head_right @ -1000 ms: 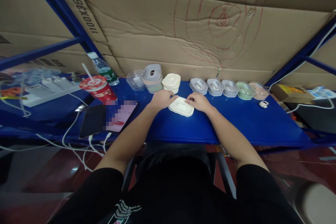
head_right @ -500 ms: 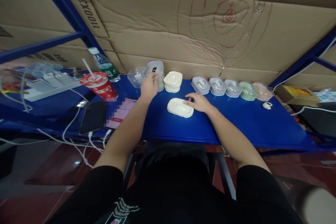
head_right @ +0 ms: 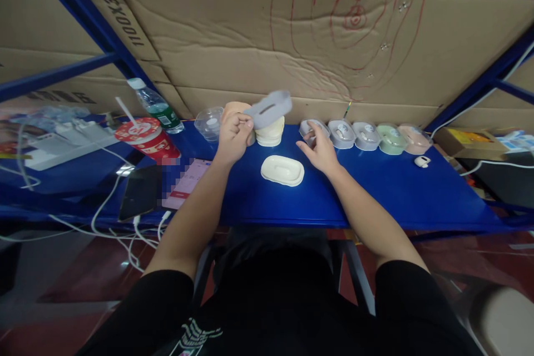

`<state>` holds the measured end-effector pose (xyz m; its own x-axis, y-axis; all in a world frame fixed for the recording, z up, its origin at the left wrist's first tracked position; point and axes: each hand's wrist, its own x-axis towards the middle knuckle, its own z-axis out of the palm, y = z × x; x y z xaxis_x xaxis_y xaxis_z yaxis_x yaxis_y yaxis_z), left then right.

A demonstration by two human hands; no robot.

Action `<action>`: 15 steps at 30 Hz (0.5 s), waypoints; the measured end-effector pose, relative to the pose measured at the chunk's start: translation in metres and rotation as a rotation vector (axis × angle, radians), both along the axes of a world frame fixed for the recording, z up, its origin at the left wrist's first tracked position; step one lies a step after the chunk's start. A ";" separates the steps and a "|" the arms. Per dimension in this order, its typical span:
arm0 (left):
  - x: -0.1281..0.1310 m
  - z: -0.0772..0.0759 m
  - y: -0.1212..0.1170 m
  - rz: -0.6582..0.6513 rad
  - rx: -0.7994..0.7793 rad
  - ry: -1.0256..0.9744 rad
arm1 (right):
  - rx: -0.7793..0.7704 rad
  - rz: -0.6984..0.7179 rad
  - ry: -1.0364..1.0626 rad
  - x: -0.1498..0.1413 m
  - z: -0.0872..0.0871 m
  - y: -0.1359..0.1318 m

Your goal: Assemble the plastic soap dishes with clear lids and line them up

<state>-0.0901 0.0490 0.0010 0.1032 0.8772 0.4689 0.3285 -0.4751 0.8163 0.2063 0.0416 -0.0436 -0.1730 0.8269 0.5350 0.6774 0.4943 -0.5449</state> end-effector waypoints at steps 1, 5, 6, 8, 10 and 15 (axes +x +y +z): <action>0.003 0.002 -0.004 -0.081 -0.031 -0.037 | 0.035 -0.031 0.008 0.002 0.002 0.000; 0.010 0.005 -0.013 -0.326 -0.181 -0.081 | 0.141 -0.095 -0.068 0.005 0.012 -0.004; 0.012 0.005 -0.013 -0.330 -0.202 -0.085 | 0.147 -0.109 -0.072 0.004 0.014 -0.006; 0.015 0.004 -0.014 -0.282 -0.191 -0.069 | 0.113 -0.139 -0.051 0.000 0.019 -0.011; 0.015 0.003 -0.014 -0.183 -0.108 0.017 | 0.019 -0.157 -0.051 -0.004 0.024 -0.018; 0.011 0.000 -0.015 0.026 0.001 0.503 | -0.261 -0.161 -0.330 -0.002 0.033 -0.024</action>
<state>-0.0791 0.0343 0.0012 0.2949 0.8821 0.3674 0.6930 -0.4621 0.5533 0.2038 0.0175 -0.0110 -0.1577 0.9573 0.2425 0.8926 0.2432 -0.3796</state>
